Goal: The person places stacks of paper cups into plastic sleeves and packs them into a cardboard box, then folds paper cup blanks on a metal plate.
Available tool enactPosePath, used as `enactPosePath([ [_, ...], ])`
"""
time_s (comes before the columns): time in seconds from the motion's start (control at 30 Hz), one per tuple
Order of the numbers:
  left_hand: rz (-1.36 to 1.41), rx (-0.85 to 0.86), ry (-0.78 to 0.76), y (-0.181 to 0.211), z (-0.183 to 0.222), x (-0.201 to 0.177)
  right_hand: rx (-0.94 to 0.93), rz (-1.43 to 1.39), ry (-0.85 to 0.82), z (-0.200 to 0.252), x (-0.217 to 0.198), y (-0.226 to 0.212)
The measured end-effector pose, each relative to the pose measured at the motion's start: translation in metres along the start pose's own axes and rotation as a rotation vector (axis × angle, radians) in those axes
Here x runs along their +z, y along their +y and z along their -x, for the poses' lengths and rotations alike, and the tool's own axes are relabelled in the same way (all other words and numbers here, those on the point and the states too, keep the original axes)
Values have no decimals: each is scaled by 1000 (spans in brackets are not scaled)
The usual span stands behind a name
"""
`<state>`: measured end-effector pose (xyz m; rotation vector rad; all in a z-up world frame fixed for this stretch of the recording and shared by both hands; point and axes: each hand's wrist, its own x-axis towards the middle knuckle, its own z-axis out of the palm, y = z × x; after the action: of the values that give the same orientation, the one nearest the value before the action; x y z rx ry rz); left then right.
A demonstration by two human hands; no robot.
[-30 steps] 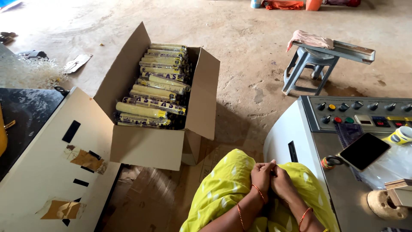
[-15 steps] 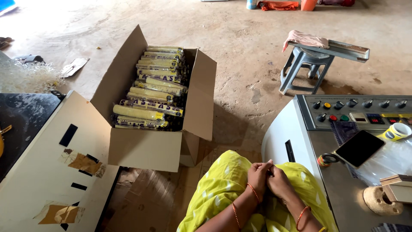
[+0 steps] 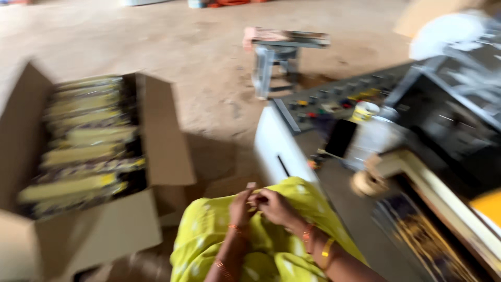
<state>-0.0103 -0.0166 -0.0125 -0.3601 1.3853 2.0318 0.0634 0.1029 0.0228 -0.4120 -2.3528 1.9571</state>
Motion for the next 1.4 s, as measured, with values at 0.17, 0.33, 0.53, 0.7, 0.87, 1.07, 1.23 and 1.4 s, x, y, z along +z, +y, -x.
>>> enactPosePath([
  [0.17,24,-69,-85,12,13,4,-139,72,157,34,-33,-58],
  [0.33,-39,-130,-162,7,0,-1,-258,394,453,96,-117,-83],
  [0.53,-94,-232,-157,-27,-69,-26,-232,700,1030,229,-237,-30],
  [0.7,-127,-270,-161,-39,-82,-27,20,868,2051,393,-371,145],
  [0.87,-101,-180,-114,-29,-53,-18,296,-140,2341,375,-358,85],
  [1.07,-104,-140,-69,-18,-25,-8,145,161,1718,292,-304,83],
  [1.23,-90,-105,-92,-15,-15,-7,179,577,1203,230,-245,31],
  [1.4,-58,-92,-107,-5,3,-3,214,1003,981,217,-224,47],
])
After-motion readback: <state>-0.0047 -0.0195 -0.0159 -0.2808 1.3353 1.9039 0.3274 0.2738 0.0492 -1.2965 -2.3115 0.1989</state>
